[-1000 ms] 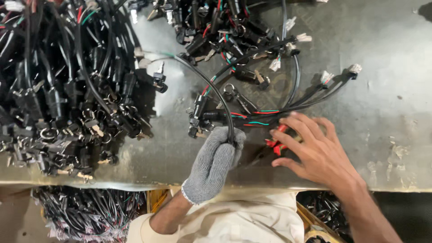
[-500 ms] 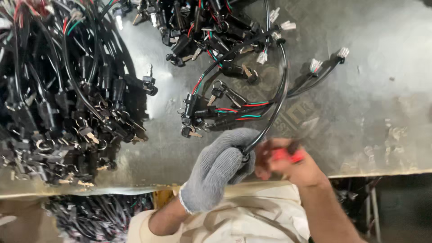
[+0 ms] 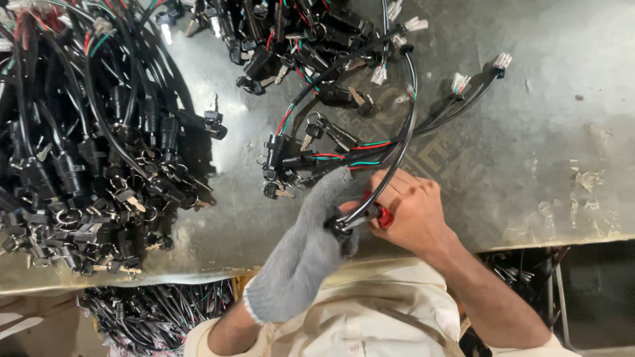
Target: The person repeatedly picks up black wire harnesses with keys and connectors, uses red-handled pliers to crimp the connector end, and places the finished harnesses into a growing pile on the metal table. The person wears a gray glove on the left hand and handles the pliers with the right hand throughout the clip.
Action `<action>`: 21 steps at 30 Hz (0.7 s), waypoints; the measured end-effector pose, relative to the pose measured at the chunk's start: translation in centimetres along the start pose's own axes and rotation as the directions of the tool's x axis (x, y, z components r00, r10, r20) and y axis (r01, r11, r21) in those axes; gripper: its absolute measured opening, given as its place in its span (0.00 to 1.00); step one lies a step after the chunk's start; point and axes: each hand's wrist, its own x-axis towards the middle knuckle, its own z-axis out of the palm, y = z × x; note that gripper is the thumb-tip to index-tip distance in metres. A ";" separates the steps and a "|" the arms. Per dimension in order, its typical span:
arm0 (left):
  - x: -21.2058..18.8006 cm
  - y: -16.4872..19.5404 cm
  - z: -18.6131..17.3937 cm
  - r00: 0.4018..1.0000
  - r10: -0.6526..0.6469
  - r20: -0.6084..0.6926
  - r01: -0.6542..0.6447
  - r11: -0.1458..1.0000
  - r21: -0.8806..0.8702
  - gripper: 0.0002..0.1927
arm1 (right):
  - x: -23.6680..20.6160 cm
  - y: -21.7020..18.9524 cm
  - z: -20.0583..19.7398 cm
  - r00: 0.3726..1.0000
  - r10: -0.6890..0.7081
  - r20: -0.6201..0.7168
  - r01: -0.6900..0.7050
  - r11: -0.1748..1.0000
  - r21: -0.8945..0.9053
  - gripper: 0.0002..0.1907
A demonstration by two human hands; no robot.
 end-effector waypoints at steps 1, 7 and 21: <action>0.1 0.3 0.0 0.984 0.140 0.113 -0.139 0.990 -0.018 0.38 | -0.1 0.0 0.0 1.000 0.003 0.001 -0.003 0.998 0.062 0.23; 0.8 -2.3 1.1 0.871 0.466 -0.154 -0.334 0.793 0.510 0.38 | -0.5 -1.2 -1.0 1.000 0.029 -0.008 -0.027 0.981 0.190 0.20; 0.3 -5.5 3.6 0.853 0.453 -0.260 -0.094 0.622 0.777 0.32 | -3.1 -2.3 0.5 0.972 0.232 -0.039 -0.234 0.971 -0.050 0.18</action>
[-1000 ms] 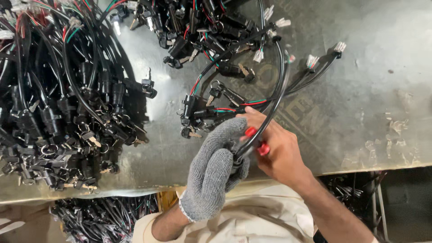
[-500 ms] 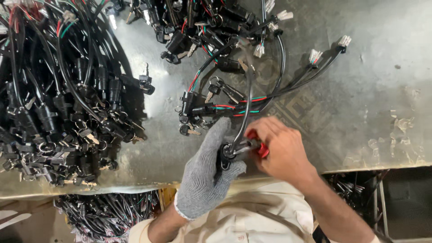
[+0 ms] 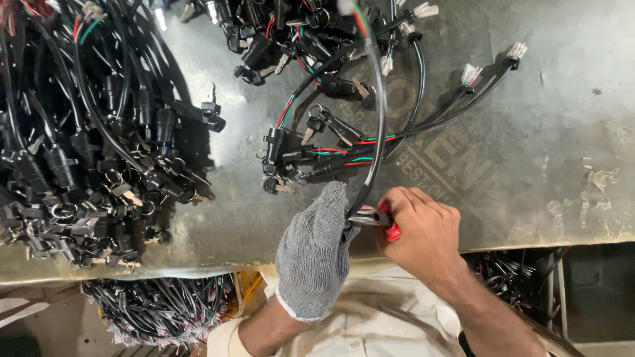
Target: The person repeatedly picks up black wire harnesses with keys and connectors, uses red-handled pliers to crimp the connector end, and places the finished harnesses into a growing pile on the metal table. The person wears a gray glove on the left hand and handles the pliers with the right hand throughout the clip.
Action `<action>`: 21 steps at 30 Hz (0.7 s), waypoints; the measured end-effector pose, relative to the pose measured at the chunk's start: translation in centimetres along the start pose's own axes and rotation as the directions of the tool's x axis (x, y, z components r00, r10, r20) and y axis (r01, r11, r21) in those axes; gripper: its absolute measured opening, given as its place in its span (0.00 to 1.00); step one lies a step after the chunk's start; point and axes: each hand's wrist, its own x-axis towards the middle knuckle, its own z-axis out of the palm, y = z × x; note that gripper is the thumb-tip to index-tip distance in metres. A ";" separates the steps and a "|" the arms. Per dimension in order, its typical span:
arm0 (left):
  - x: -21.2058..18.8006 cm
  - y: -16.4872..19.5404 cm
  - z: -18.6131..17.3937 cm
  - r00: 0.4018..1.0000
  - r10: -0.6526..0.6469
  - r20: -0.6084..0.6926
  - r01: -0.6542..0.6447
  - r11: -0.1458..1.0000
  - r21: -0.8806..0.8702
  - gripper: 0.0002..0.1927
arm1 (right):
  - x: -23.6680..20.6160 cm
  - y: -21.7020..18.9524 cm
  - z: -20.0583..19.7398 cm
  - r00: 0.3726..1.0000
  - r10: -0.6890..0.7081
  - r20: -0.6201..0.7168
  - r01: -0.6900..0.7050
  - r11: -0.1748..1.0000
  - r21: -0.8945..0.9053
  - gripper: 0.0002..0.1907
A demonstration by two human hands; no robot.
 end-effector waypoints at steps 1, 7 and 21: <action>0.1 -0.2 0.0 1.000 0.005 0.003 -0.005 1.000 0.011 0.32 | 0.0 -0.1 -0.1 1.000 -0.003 0.000 0.003 1.000 0.021 0.18; 1.0 0.1 -1.6 0.996 0.078 0.048 -0.078 0.997 -0.014 0.28 | -0.2 -1.2 -0.2 1.000 0.003 -0.020 0.000 0.984 0.181 0.23; 2.5 0.2 -4.9 0.848 -0.007 0.530 0.367 0.729 -0.578 0.33 | 1.2 1.4 -0.1 0.974 -0.225 -0.022 0.218 0.909 0.355 0.23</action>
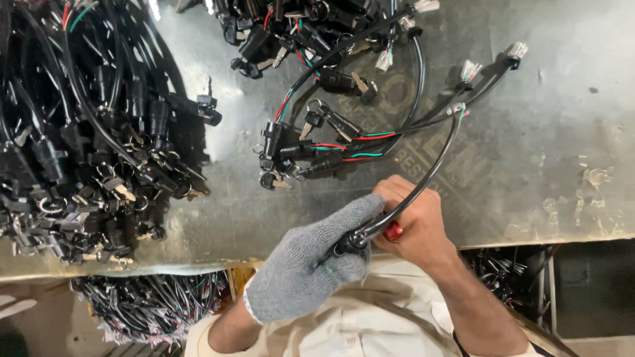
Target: The person repeatedly picks up black wire harnesses with keys and connectors, uses red-handled pliers to crimp the connector end, and places the finished harnesses into a growing pile on the metal table. The person wears a gray glove on the left hand and handles the pliers with the right hand throughout the clip.
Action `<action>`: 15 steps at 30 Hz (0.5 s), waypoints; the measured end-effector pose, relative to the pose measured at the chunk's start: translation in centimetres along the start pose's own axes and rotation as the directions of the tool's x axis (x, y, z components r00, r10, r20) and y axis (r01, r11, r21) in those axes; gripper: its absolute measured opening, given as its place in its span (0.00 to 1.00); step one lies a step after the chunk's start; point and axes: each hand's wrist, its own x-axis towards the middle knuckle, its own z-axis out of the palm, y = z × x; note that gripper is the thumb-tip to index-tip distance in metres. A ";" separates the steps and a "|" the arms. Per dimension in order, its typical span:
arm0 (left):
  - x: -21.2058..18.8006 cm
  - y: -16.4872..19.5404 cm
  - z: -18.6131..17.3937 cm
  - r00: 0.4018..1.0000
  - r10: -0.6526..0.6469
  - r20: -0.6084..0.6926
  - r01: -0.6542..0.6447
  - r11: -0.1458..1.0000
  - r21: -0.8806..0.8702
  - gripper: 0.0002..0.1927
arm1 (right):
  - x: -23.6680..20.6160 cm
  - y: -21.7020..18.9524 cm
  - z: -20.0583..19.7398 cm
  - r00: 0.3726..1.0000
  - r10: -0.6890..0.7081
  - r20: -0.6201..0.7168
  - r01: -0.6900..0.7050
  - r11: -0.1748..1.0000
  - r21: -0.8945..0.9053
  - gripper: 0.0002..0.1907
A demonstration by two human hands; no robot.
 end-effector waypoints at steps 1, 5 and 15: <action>0.0 -0.1 0.3 0.999 0.010 -0.045 -0.008 0.999 0.051 0.33 | -0.1 -0.4 0.2 0.999 0.036 -0.010 -0.036 0.998 -0.042 0.23; 0.8 0.1 0.5 0.921 0.281 -0.269 -0.067 0.796 0.601 0.35 | 0.0 -1.3 0.8 0.984 0.165 -0.067 -0.178 0.944 -0.279 0.21; -0.8 -1.7 -12.0 0.527 0.558 -0.642 0.827 -0.161 0.539 0.44 | -1.0 1.9 -1.2 0.942 0.092 -0.323 -0.273 0.771 -0.576 0.41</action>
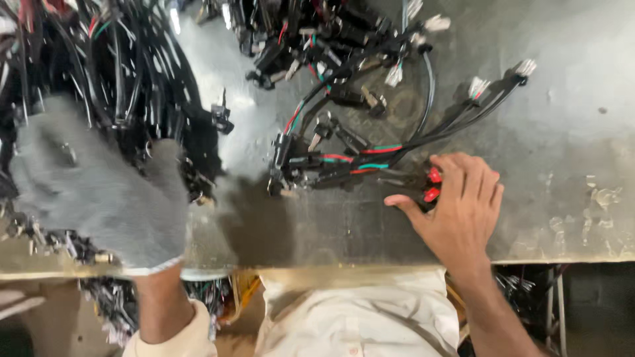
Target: The person repeatedly picks up black wire harnesses with keys and connectors, uses red-handled pliers to crimp the connector end, and places the finished harnesses into a growing pile on the metal table. The person wears a gray glove on the left hand and handles the pliers with the right hand throughout the clip.
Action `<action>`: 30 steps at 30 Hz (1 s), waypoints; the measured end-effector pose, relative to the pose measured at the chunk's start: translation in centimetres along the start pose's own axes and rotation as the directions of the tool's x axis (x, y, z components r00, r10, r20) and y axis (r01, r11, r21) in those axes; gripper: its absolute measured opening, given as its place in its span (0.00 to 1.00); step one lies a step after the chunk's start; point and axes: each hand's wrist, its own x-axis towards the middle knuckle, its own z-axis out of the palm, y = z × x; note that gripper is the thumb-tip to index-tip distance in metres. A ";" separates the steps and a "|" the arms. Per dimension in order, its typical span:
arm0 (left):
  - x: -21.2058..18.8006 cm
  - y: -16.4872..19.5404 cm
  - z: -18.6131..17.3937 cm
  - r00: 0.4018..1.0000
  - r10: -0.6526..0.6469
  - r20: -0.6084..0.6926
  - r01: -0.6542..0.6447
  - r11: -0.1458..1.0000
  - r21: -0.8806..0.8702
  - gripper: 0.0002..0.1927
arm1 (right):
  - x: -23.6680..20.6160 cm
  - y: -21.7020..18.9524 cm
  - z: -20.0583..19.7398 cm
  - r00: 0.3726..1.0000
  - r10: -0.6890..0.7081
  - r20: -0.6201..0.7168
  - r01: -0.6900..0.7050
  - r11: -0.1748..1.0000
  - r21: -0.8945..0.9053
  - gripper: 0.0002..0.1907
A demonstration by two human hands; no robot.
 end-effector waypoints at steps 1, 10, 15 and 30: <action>-0.2 1.7 1.1 0.990 0.109 -0.091 -0.110 0.994 -0.010 0.45 | -0.4 0.2 0.5 1.000 0.005 -0.011 -0.005 1.000 -0.017 0.40; 3.7 10.5 -1.3 0.953 0.302 0.029 -0.137 0.516 -0.846 0.12 | -0.4 -0.9 -0.6 0.980 0.107 -0.165 -0.056 0.957 0.285 0.30; -2.4 8.0 -5.5 0.835 0.454 0.311 0.466 -0.283 -0.838 0.11 | 1.7 -7.6 -3.6 0.989 0.133 0.071 -0.120 0.409 0.905 0.27; -5.7 11.7 -4.4 0.573 0.816 0.072 0.701 -0.443 -0.558 0.33 | -3.8 -7.7 -2.0 0.956 -0.281 -0.084 0.202 0.424 0.883 0.14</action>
